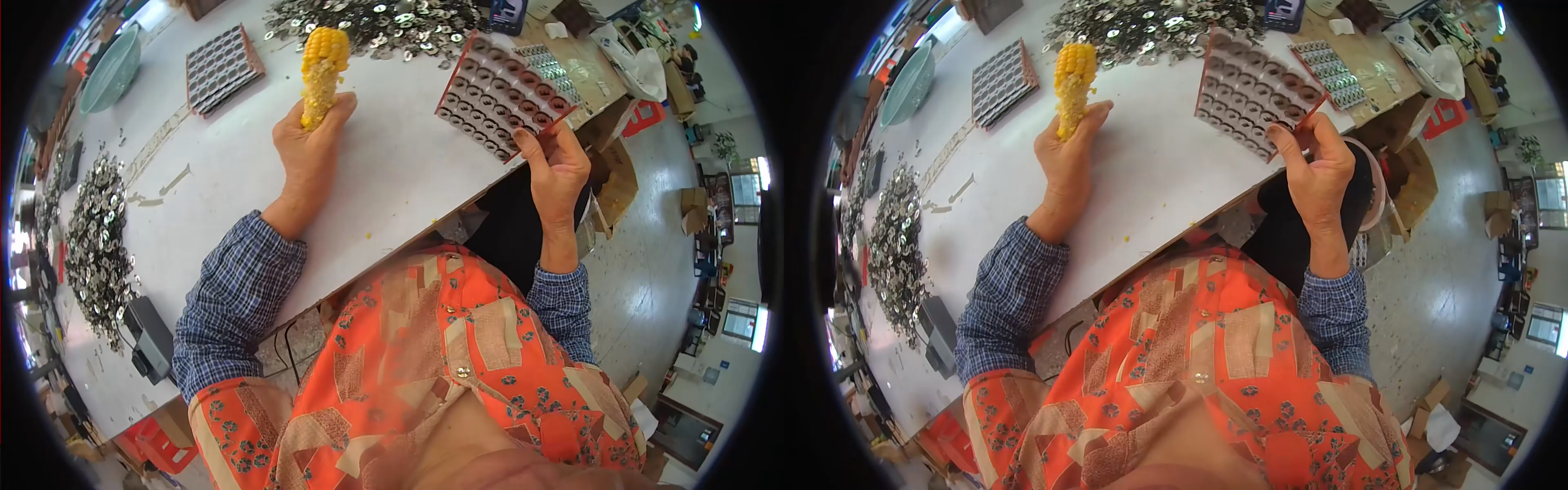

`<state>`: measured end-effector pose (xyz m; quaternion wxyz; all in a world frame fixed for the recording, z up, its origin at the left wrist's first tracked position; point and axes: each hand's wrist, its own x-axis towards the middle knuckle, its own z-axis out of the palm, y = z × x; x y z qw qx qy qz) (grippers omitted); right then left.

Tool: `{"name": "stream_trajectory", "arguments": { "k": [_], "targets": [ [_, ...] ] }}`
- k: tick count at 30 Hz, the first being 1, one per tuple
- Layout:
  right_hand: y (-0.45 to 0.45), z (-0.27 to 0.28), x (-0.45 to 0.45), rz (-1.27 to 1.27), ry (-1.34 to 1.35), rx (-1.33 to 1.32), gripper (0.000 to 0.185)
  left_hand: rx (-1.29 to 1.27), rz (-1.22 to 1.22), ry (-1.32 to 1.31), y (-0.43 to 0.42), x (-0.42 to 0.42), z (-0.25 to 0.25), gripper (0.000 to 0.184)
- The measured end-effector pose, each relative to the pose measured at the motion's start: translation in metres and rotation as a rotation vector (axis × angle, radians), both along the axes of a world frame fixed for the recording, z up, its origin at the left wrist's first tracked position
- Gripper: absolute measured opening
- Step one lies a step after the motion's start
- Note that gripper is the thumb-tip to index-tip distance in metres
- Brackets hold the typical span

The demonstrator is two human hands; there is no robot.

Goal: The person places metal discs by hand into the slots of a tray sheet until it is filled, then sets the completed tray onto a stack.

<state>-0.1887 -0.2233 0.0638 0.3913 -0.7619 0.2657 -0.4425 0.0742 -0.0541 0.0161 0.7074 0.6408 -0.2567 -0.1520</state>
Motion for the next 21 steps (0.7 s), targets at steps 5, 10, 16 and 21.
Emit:
{"name": "stream_trajectory", "arguments": {
  "k": [5,10,16,21],
  "targets": [
    [-0.006,0.008,-0.008,0.034,-0.144,0.282,0.015,0.035,-0.035,-0.005,0.002,-0.001,0.004,0.023],
    [-0.037,-0.008,-0.020,-0.031,-0.138,0.432,0.016,0.098,-0.099,-0.006,0.007,-0.003,0.008,0.024],
    [-0.105,0.023,-0.044,-0.160,0.088,0.514,0.021,0.038,-0.128,-0.044,0.010,-0.007,0.010,0.020],
    [-0.224,0.017,-0.052,-0.177,0.364,0.287,0.025,0.096,-0.140,-0.083,0.015,-0.008,0.015,0.018]
  ]
}}
